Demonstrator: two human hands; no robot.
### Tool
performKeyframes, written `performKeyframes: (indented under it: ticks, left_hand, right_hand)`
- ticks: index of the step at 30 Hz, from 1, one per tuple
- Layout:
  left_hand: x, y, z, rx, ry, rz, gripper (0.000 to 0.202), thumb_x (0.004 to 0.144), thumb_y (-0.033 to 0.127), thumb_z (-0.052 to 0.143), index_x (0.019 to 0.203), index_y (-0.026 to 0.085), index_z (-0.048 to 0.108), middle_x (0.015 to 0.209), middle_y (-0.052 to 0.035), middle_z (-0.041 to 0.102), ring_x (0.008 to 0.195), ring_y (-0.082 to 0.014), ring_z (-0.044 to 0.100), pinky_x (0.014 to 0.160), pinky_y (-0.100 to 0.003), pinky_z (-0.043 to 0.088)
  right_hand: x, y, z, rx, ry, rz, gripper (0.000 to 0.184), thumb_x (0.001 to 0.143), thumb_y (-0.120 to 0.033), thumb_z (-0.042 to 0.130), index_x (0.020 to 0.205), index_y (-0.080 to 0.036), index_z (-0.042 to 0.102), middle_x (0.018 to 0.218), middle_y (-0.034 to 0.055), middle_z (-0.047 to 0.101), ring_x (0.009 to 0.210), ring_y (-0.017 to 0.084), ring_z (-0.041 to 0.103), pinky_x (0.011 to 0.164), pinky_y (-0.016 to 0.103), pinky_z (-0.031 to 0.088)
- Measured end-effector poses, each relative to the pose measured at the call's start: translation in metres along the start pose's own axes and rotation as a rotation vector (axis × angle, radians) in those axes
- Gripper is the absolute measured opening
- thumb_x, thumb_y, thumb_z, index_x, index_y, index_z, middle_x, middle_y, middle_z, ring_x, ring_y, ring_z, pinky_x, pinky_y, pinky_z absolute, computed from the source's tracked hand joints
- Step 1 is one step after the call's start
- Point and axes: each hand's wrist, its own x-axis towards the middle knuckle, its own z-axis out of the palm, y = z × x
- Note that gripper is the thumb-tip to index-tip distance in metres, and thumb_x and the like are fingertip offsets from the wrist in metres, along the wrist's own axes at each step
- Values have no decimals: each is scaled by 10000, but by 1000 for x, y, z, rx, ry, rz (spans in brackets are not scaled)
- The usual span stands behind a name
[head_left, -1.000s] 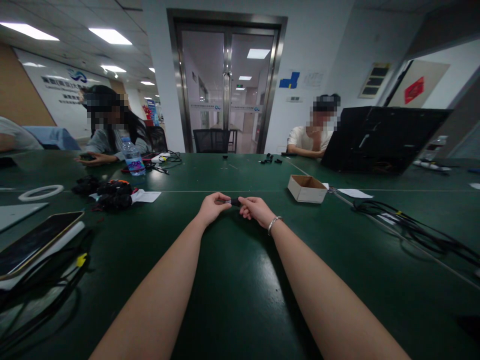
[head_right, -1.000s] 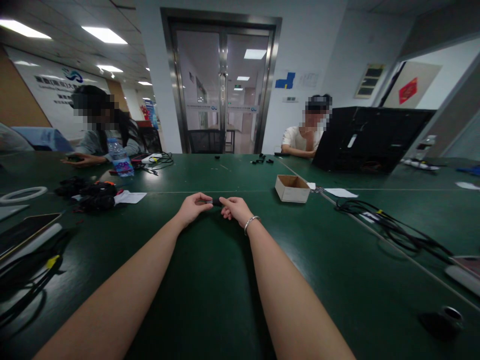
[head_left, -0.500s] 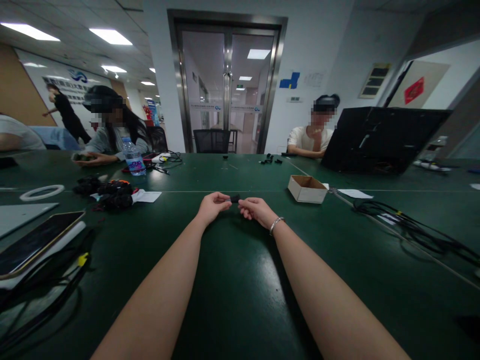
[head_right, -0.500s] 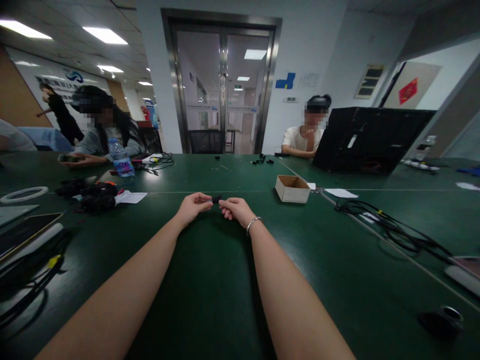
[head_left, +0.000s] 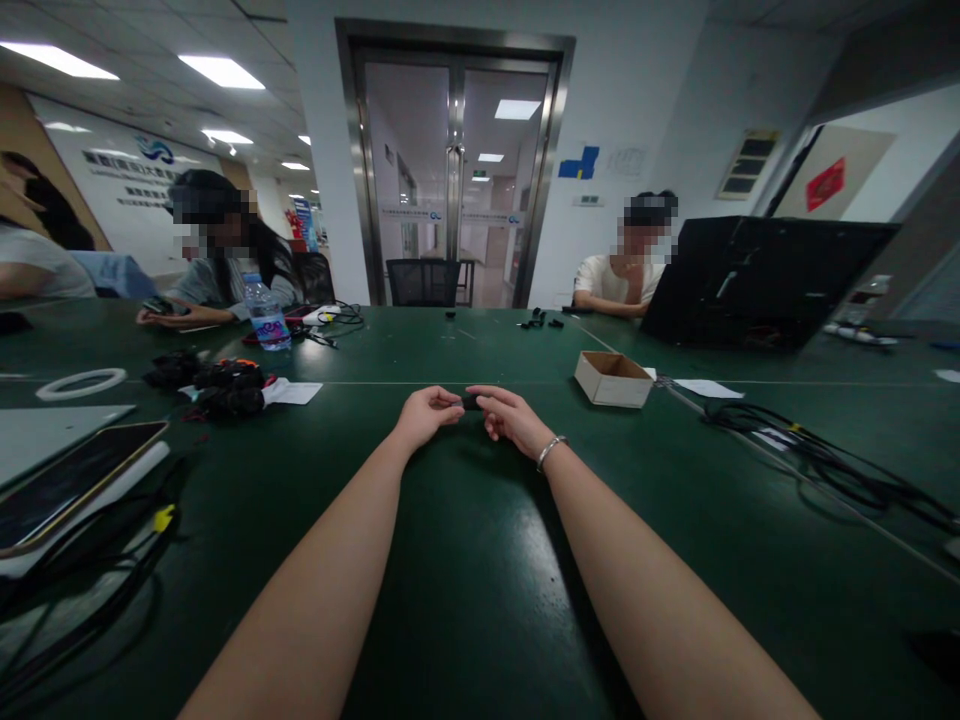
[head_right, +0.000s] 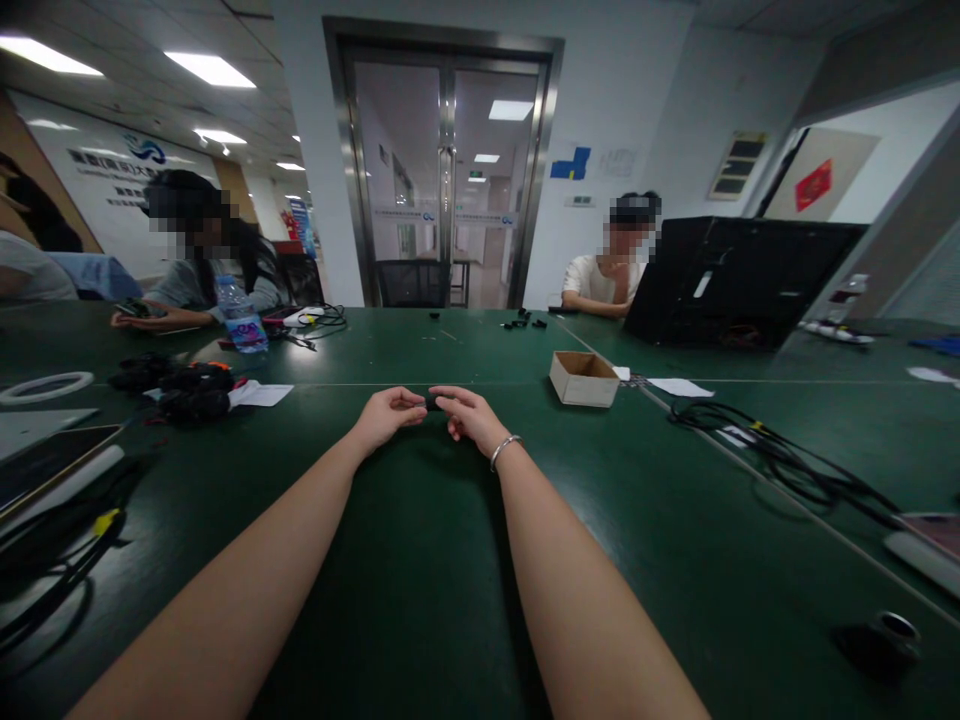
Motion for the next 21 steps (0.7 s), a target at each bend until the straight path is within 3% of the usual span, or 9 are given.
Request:
performKeyframes:
  ticks: [4,8,11,16,19,21]
  left_hand:
    - [-2,2,1,7,-31,-8,341,564,214,860,793,104,633,763,-47,667,716,-149,650,809,-397,567]
    - [-2,2,1,5,-41,-14,359,554,227,868,798,103,635,758,-45,664,707,-146,648,807,-396,568]
    - [-2,1,1,15,-49,-6,366,546,236,871,797,107,638,742,-39,661,702,-148,646,795,-395,571]
    - [-3,2,1,23,-57,-3,350,539,209,868,781,114,633,741,-32,660,704,-152,647,789,-397,568]
    - [-3,2,1,22,-54,0,332,550,200,859,778,113,634,753,-37,661,710,-152,645,792,-396,565]
    - [-2,1,1,22,-51,6,335,550,209,860,777,113,634,766,-43,665,717,-153,644,789,-397,564]
  right_hand:
    - [3,3,0,-85,54,-5,346,750,-136,671,1088,-194,624,679,-55,524,462,58,524,392,161,435]
    - [5,4,0,-69,66,47,271,788,-96,653,1052,-146,613,671,-39,566,454,58,526,396,154,447]
    - [7,2,1,-94,105,127,90,839,-179,655,880,-104,627,602,-14,587,420,57,507,383,146,435]
    - [9,-5,7,-265,178,250,472,904,-459,552,586,-111,562,456,26,543,345,64,465,307,149,364]
    - [8,-8,7,-279,170,294,485,919,-513,489,636,-124,553,446,37,549,338,85,478,291,162,359]
    - [6,-10,5,-203,132,285,354,917,-458,530,783,-131,554,489,24,581,363,96,507,308,160,383]
